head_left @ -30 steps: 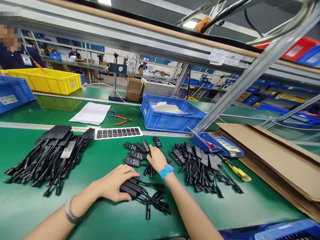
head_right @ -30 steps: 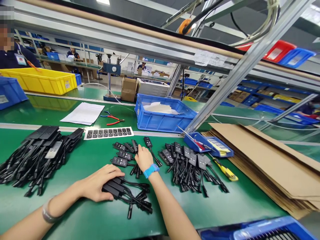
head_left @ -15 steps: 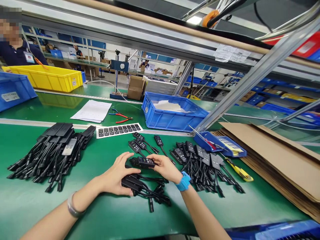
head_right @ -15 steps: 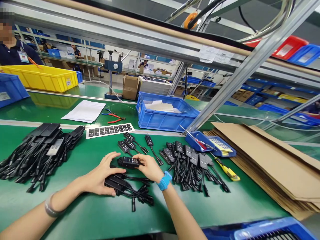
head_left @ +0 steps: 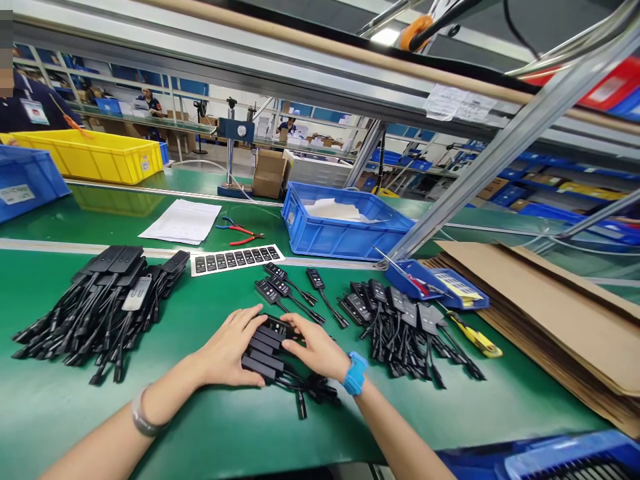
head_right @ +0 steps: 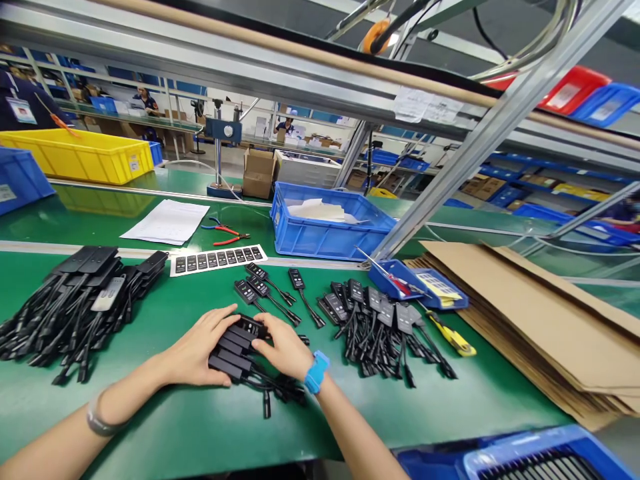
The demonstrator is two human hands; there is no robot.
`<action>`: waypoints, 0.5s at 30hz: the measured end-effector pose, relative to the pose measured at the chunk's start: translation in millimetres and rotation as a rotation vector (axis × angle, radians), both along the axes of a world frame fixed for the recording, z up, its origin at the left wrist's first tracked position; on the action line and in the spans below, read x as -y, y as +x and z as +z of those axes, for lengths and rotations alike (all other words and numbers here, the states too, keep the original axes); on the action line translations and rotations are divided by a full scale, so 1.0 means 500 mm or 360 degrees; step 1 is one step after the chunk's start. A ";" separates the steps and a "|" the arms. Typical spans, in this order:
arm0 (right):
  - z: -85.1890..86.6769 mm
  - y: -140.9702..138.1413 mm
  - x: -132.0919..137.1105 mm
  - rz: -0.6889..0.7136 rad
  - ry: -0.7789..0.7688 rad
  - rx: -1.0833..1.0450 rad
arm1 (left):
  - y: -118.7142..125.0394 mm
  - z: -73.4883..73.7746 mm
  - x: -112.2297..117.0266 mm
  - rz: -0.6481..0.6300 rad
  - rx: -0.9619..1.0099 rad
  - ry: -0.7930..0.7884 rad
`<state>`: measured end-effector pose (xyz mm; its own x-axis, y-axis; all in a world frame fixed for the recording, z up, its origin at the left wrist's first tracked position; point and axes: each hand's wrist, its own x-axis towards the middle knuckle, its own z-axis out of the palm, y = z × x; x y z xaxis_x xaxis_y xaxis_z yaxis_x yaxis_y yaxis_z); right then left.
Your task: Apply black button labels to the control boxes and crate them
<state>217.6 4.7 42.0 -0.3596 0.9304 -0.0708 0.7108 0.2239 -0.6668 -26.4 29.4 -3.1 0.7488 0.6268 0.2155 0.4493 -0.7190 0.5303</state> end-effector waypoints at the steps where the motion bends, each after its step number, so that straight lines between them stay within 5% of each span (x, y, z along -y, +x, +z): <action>1: -0.005 -0.004 0.009 0.0015 0.0015 0.0002 | 0.000 -0.005 0.001 0.0045 -0.0007 -0.0008; 10: -0.084 -0.072 0.070 0.0000 0.0311 0.0290 | 0.008 -0.018 0.018 -0.0245 -0.0029 -0.0079; 15: -0.082 -0.107 0.065 -0.0123 0.0365 0.0325 | 0.004 -0.018 0.020 -0.0329 0.0088 -0.0205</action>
<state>163.9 -27.9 1.3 -0.2869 0.9546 0.0808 0.8456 0.2920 -0.4469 -24.1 19.4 -12.0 0.8533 0.4864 0.1880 0.2672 -0.7174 0.6434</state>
